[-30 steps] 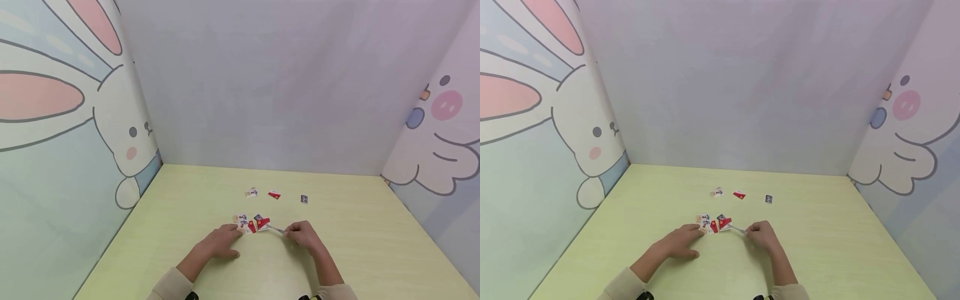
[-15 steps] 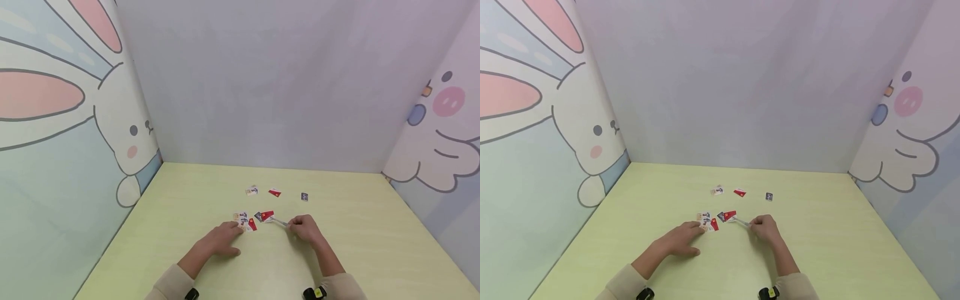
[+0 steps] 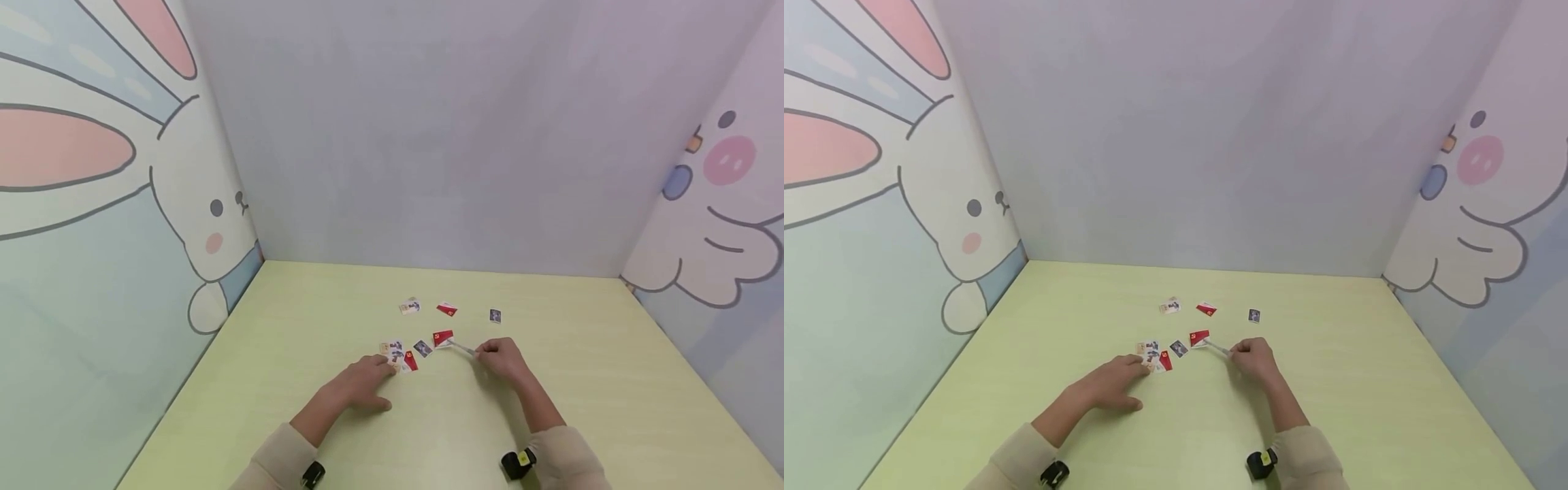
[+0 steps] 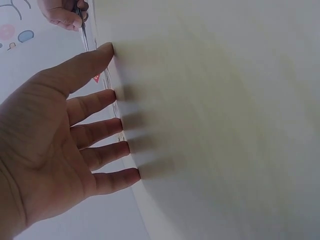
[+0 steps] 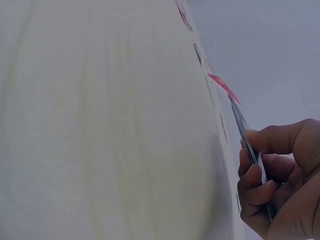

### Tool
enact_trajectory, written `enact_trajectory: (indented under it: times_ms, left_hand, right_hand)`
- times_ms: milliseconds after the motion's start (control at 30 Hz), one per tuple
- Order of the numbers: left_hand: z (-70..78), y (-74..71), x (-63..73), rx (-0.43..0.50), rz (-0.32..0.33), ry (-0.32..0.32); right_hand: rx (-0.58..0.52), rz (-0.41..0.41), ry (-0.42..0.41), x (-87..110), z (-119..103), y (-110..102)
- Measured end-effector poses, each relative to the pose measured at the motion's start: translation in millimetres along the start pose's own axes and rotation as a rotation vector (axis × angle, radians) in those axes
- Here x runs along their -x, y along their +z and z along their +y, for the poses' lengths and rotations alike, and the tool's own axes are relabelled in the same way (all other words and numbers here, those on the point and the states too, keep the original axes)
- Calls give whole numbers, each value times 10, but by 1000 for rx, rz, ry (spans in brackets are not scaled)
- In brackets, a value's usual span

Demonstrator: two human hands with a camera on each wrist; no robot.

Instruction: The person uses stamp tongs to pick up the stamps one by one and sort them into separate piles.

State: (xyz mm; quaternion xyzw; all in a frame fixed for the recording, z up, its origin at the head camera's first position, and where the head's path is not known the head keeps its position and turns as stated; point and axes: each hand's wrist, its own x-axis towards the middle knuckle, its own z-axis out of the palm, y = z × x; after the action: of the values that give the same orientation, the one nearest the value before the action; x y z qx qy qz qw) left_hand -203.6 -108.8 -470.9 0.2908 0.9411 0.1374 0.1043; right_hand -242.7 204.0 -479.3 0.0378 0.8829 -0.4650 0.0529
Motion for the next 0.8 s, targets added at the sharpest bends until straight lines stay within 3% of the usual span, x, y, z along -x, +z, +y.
enact_trajectory:
  times_ms: [400, 800]
  left_hand:
    - [16, -5, 1, 4, 7, 8]
    - [-12, 51, 1, 3, 26, 22]
  right_hand:
    - [-89, -6, 50, -141, 30, -111]
    - [-107, 44, 45, -221, 104, -7]
